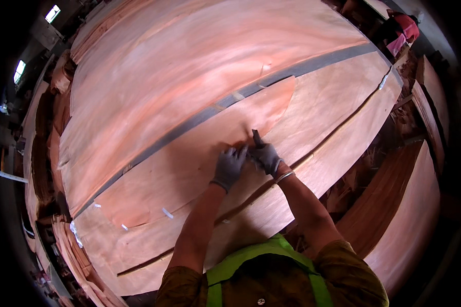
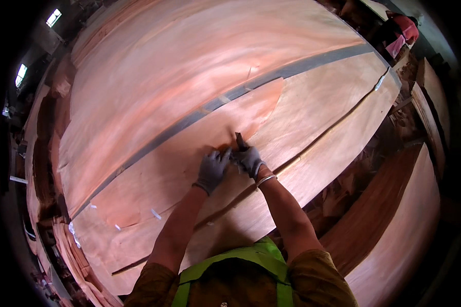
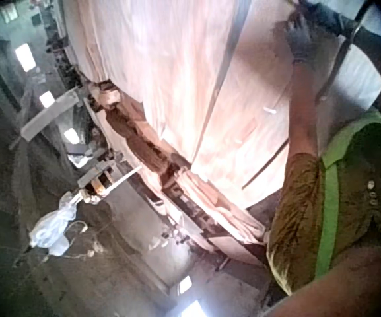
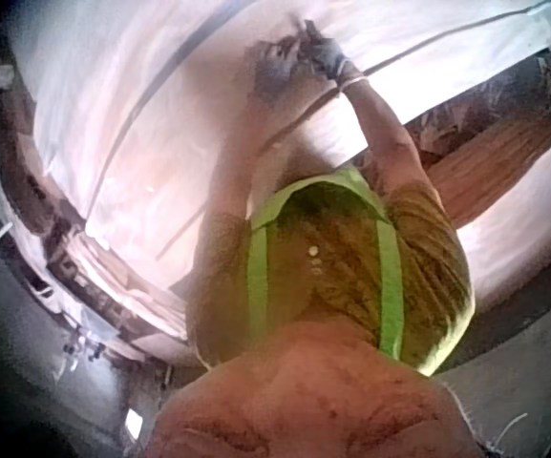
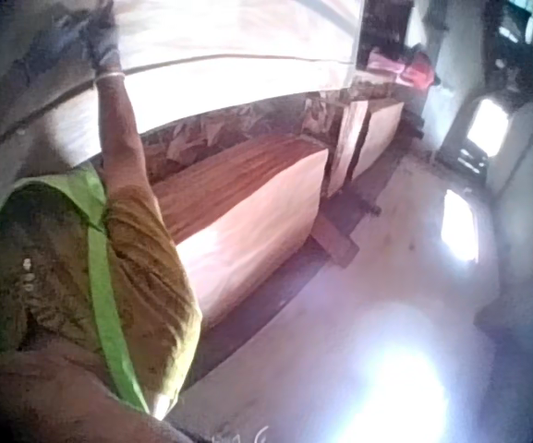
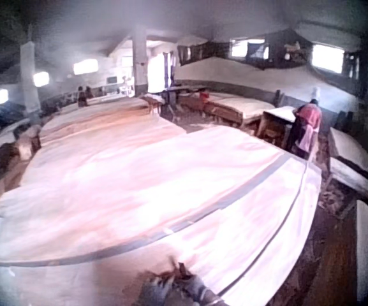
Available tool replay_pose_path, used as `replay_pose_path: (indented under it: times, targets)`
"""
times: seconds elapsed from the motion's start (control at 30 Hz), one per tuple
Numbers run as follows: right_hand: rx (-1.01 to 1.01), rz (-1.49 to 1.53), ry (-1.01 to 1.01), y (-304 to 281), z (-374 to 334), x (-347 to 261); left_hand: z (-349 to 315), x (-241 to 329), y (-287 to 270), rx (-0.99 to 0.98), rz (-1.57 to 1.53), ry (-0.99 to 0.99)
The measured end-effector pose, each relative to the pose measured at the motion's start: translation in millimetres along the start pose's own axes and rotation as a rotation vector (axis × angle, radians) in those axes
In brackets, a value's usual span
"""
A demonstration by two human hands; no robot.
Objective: The person flips, inspects, and sorts large thin wood veneer sheets on a stack, then uses a small tool to cut or trim edges of specific sheets.
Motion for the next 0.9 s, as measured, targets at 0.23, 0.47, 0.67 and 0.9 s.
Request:
replay_pose_path:
  times: [0.23, 0.47, 0.67, 0.9]
  targets:
    - [0.036, -0.356, 0.098, -3.4, -30.7, -19.1, -3.1, 3.1, -1.3, 0.082, 0.005, 0.13]
    - [0.067, -0.155, 0.278, 28.9, -74.2, 24.2, -0.6, 0.4, 8.4, -0.058, 0.004, 0.124]
    - [0.235, -0.214, -0.019, -127.1, -17.4, -44.7, 88.7, -61.5, -10.2, 0.011, -0.11, -0.027]
    - [0.379, -0.26, -0.156, -220.4, 98.0, -112.2, 212.3, -14.5, 70.3, -0.003, -0.138, 0.197]
Point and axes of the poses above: each hand's wrist, its own z-axis towards the middle knuckle, its own y-axis out of the palm, x = y × z, the point moved 7 cm from there along z, towards the middle knuckle, and after that the axes turned 6 degrees about -z, right-handed, at the moved point
